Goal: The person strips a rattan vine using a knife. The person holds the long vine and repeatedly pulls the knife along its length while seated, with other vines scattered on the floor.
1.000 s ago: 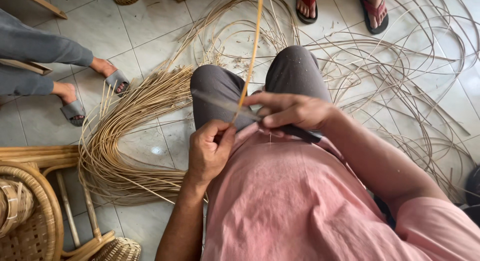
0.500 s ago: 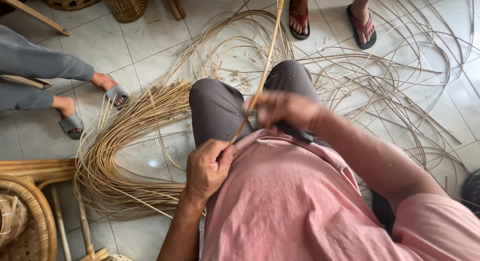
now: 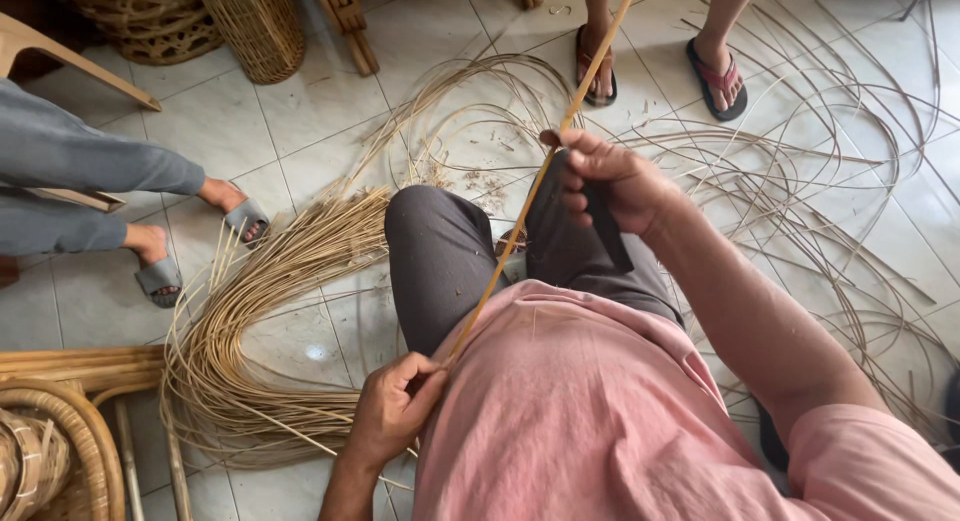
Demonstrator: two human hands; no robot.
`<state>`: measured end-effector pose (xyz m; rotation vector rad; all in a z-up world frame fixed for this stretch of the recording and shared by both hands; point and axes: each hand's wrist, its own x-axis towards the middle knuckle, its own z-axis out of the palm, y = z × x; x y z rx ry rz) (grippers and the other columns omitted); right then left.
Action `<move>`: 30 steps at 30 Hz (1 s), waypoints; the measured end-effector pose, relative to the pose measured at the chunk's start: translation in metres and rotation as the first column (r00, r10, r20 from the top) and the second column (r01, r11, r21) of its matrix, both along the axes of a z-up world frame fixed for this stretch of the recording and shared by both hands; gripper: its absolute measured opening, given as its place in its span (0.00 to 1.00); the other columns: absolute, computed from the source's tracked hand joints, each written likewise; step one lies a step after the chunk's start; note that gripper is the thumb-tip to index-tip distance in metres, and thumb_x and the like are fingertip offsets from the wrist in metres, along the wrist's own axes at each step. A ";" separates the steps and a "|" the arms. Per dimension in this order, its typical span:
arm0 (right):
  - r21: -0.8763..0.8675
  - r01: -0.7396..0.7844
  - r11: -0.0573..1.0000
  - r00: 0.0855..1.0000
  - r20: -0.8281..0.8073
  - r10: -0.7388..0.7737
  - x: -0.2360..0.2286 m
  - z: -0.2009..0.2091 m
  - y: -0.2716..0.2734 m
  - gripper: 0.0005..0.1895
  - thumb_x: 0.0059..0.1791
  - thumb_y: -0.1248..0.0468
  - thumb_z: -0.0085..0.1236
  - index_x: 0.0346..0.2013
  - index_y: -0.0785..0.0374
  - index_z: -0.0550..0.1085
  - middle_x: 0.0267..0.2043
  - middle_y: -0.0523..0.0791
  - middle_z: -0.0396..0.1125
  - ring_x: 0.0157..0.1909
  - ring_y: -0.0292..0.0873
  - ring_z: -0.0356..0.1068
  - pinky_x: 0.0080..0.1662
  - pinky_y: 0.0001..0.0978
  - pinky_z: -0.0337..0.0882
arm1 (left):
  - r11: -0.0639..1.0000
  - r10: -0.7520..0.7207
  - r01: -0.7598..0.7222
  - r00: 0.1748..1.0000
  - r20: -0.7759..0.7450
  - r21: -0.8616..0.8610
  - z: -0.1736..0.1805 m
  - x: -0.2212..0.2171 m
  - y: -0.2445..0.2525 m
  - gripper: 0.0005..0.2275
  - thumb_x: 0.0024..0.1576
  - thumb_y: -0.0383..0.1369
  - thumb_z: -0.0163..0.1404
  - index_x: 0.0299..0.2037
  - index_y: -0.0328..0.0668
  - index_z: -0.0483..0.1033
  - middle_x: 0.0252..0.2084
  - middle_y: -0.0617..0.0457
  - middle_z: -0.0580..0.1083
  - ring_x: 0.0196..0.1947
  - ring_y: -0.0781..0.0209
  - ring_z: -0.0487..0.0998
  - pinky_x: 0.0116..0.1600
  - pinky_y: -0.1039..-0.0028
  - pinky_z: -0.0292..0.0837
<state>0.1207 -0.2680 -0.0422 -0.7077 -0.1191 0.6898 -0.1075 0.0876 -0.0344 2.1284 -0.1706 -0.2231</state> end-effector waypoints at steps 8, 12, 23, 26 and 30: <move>-0.030 -0.008 1.000 1.000 -0.022 0.007 -0.025 -0.011 0.032 0.14 0.54 0.69 0.55 0.53 0.50 0.75 0.27 0.48 0.59 0.25 0.47 0.65 0.22 0.37 0.69 | 0.983 -0.111 0.086 0.982 -0.154 -0.163 0.024 0.044 -0.034 0.13 0.63 0.43 0.49 0.40 0.43 0.81 0.33 0.51 0.81 0.34 0.62 0.81 0.43 0.69 0.76; 0.019 0.036 0.999 0.999 -0.016 -0.035 -0.028 -0.005 0.034 0.15 0.56 0.69 0.50 0.55 0.49 0.74 0.26 0.48 0.59 0.25 0.50 0.68 0.22 0.41 0.73 | 0.948 -0.097 0.054 0.988 -0.124 -0.312 0.051 0.075 -0.070 0.17 0.67 0.43 0.48 0.28 0.43 0.79 0.13 0.53 0.72 0.17 0.64 0.74 0.30 0.74 0.74; -0.012 -0.178 0.984 0.983 0.031 0.179 -0.046 0.011 0.033 0.18 0.52 0.70 0.54 0.57 0.56 0.71 0.22 0.48 0.65 0.19 0.45 0.69 0.17 0.34 0.72 | 0.998 -0.011 -0.019 0.897 0.442 0.063 0.006 0.079 -0.073 0.06 0.63 0.33 0.52 0.36 0.45 0.80 0.25 0.50 0.75 0.29 0.51 0.82 0.32 0.68 0.77; 0.007 -0.060 0.998 0.996 0.069 0.060 -0.030 0.011 0.031 0.20 0.53 0.67 0.54 0.60 0.52 0.70 0.23 0.48 0.63 0.20 0.46 0.68 0.18 0.39 0.71 | 0.978 -0.050 -0.061 0.863 0.503 0.201 -0.004 0.072 -0.070 0.07 0.65 0.34 0.50 0.37 0.45 0.79 0.25 0.52 0.72 0.29 0.52 0.81 0.31 0.70 0.76; -0.110 -0.230 0.967 0.973 -0.015 0.229 -0.088 0.034 0.060 0.20 0.50 0.70 0.58 0.57 0.61 0.71 0.21 0.48 0.67 0.18 0.43 0.70 0.16 0.30 0.70 | 0.947 -0.075 -0.112 0.835 0.546 0.302 -0.005 0.073 -0.072 0.05 0.64 0.35 0.50 0.41 0.49 0.78 0.26 0.55 0.72 0.29 0.58 0.81 0.33 0.70 0.78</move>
